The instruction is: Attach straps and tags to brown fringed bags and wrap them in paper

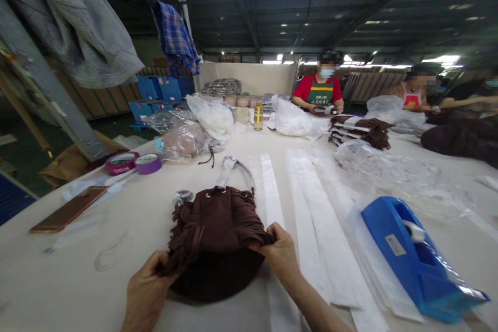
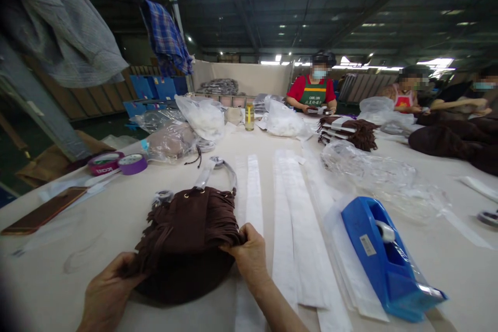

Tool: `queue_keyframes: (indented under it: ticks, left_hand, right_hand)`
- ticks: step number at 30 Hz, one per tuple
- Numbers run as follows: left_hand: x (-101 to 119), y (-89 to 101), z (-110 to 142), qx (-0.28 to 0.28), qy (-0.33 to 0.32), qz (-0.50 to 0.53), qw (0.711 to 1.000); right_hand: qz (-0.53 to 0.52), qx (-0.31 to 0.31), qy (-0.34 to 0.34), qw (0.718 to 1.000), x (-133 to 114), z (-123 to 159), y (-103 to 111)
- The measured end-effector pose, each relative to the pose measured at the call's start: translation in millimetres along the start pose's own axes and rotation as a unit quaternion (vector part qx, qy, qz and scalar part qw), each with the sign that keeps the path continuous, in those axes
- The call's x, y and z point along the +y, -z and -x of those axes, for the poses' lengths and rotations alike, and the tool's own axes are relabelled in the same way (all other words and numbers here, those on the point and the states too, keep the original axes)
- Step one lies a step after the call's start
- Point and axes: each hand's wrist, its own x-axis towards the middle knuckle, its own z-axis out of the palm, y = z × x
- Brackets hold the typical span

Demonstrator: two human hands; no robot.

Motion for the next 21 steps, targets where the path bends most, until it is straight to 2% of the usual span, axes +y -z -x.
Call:
queue_keyframes:
  ticks: [3,5,7,9,12,15,18,21]
  left_hand:
    - [-1.4,-1.3,-0.7,0.005,-0.015,-0.063,0.998]
    - [-2.5,-2.5,-2.6,0.014,-0.038,-0.075,0.996]
    - [-2.1,-2.3,-4.7,0.014,-0.072,-0.039,0.997]
    - [0.4,0.7,-5.7,-0.014,-0.088,0.023,0.996]
    - [5.7,8.5,-5.2,-0.096,-0.062,0.091,0.989]
    - [7.3,13.8,-5.4,-0.140,-0.047,0.109,0.983]
    - [3.4,13.2,-7.4,-0.117,-0.049,0.102,0.987]
    - [-1.6,10.0,-8.5,-0.091,-0.050,0.067,0.992]
  right_hand:
    - [-0.010,-0.006,0.010,1.000,0.5,0.8,-2.3]
    - [-0.024,-0.051,0.022,0.998,0.8,0.2,-0.9]
    - [-0.035,-0.111,0.035,0.993,0.7,-1.3,3.3]
    - [-0.037,-0.159,0.047,0.985,0.1,-4.0,9.7]
    - [-0.034,-0.198,0.064,0.978,-0.5,-10.1,19.3]
    - [-0.032,-0.218,0.069,0.973,0.5,-15.7,23.3]
    - [-0.022,-0.211,0.072,0.975,3.9,-17.0,20.3]
    - [0.001,-0.172,0.081,0.982,9.4,-14.4,14.1]
